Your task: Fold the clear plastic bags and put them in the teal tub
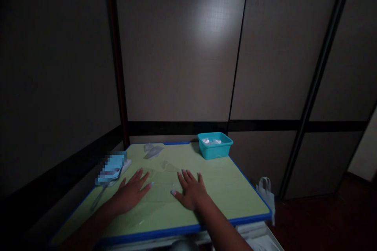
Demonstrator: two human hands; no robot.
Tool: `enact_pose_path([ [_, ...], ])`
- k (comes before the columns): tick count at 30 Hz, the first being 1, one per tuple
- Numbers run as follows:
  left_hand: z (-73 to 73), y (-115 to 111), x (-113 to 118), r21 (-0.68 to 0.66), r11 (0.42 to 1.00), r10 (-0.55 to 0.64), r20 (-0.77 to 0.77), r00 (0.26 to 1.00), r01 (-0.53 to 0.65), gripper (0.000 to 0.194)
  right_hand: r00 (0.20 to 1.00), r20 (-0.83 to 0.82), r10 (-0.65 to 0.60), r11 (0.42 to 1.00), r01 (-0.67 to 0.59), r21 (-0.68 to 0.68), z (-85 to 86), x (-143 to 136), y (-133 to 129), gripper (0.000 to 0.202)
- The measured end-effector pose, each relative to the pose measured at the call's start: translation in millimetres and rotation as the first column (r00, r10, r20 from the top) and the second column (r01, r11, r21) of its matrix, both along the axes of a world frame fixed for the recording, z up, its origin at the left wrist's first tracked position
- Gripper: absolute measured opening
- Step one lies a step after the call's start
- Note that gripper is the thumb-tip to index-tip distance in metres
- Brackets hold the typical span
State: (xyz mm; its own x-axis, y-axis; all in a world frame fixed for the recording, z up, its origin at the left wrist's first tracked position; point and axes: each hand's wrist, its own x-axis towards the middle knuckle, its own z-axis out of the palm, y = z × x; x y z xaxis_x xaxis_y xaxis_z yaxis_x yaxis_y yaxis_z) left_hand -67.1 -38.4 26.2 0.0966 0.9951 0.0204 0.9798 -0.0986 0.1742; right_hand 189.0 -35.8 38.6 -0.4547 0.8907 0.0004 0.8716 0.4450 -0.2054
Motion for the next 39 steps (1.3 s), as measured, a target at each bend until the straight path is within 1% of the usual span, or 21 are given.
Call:
enact_pose_path([
  [1, 4.4, 5, 4, 0.011, 1.000, -0.016, 0.016, 1.000, 0.015, 0.068, 1.000, 0.003, -0.004, 1.000, 0.004, 0.003, 0.8, 7, -2, 0.072],
  [2, 8.4, 11, 11, 0.015, 0.998, -0.059, 0.030, 0.998, 0.058, 0.067, 1.000, 0.005, -0.013, 1.000, 0.013, 0.006, 1.6, 15, -5, 0.073],
  [4, 14.4, 20, 31, 0.028, 0.980, -0.199, 0.044, 0.979, 0.198, 0.065, 0.999, 0.004, -0.034, 0.999, 0.034, 0.010, 2.7, 30, -11, 0.073],
  [6, 17.3, 28, 56, 0.038, 0.928, -0.373, 0.053, 0.926, 0.371, 0.059, 0.999, -0.003, -0.051, 0.999, 0.051, 0.018, 2.3, 45, -17, 0.072],
  [8, 17.1, 35, 81, 0.042, 0.849, -0.528, 0.060, 0.847, 0.526, 0.056, 0.998, -0.006, -0.064, 0.997, 0.065, 0.029, 0.2, 59, -23, 0.071],
  [9, 16.1, 39, 91, 0.036, 0.820, -0.572, 0.063, 0.818, 0.571, 0.056, 0.997, -0.005, -0.072, 0.997, 0.072, 0.035, -1.1, 66, -25, 0.071],
  [10, 14.5, 44, 98, 0.027, 0.804, -0.594, 0.063, 0.802, 0.594, 0.056, 0.997, -0.003, -0.081, 0.996, 0.081, 0.039, -2.4, 73, -27, 0.070],
  [12, 10.6, 55, 103, 0.003, 0.812, -0.582, 0.053, 0.811, 0.583, 0.056, 0.995, 0.001, -0.100, 0.994, 0.100, 0.049, -4.2, 82, -30, 0.070],
  [15, 4.0, 73, 88, 0.012, 0.853, -0.521, -0.004, 0.854, 0.521, 0.054, 0.992, 0.008, -0.128, 0.990, 0.128, 0.060, -5.6, 89, -34, 0.070],
  [16, 2.4, 77, 79, 0.021, 0.879, -0.475, -0.030, 0.879, 0.476, 0.054, 0.990, 0.010, -0.137, 0.988, 0.136, 0.066, -6.1, 89, -35, 0.070],
  [18, 1.6, 79, 62, 0.069, 0.938, -0.334, -0.086, 0.939, 0.340, 0.057, 0.988, 0.012, -0.152, 0.985, 0.151, 0.082, -7.5, 88, -37, 0.070],
  [20, 5.1, 69, 50, 0.157, 0.950, -0.256, -0.109, 0.961, 0.271, 0.059, 0.987, 0.005, -0.162, 0.981, 0.161, 0.105, -9.0, 88, -38, 0.069],
  [22, 11.7, 48, 45, 0.174, 0.943, -0.273, -0.082, 0.958, 0.284, 0.061, 0.986, -0.008, -0.167, 0.979, 0.167, 0.113, -9.6, 89, -37, 0.068],
  [23, 14.9, 36, 45, 0.160, 0.931, -0.323, -0.056, 0.945, 0.328, 0.061, 0.986, -0.015, -0.169, 0.979, 0.169, 0.111, -9.2, 89, -37, 0.068],
  [25, 19.1, 10, 46, 0.104, 0.884, -0.458, 0.006, 0.889, 0.455, 0.061, 0.985, -0.034, -0.170, 0.980, 0.173, 0.095, -6.9, 89, -36, 0.067],
  [27, 18.3, -10, 47, 0.052, 0.853, -0.522, 0.049, 0.851, 0.520, 0.066, 0.986, -0.057, -0.156, 0.984, 0.160, 0.073, -2.9, 84, -36, 0.069],
  [29, 13.3, -22, 47, 0.021, 0.856, -0.516, 0.074, 0.853, 0.516, 0.069, 0.992, -0.074, -0.104, 0.993, 0.108, 0.049, 1.5, 74, -37, 0.071],
  [31, 6.8, -25, 46, 0.018, 0.871, -0.491, 0.078, 0.868, 0.491, 0.069, 0.996, -0.076, -0.036, 0.999, 0.039, 0.034, 4.5, 62, -39, 0.071],
  [33, 1.5, -25, 46, 0.027, 0.878, -0.479, 0.070, 0.875, 0.478, 0.069, 0.998, -0.060, -0.006, 1.000, 0.008, 0.023, 5.1, 50, -41, 0.071],
  [36, -1.5, -21, 45, 0.022, 0.884, -0.468, 0.058, 0.882, 0.467, 0.073, 0.999, -0.030, -0.041, 0.999, 0.042, 0.018, 2.9, 42, -42, 0.073],
  [39, -0.1, -20, 42, -0.003, 0.895, -0.445, 0.046, 0.894, 0.446, 0.082, 0.997, -0.021, -0.075, 0.997, 0.076, 0.030, 0.4, 42, -42, 0.072],
])
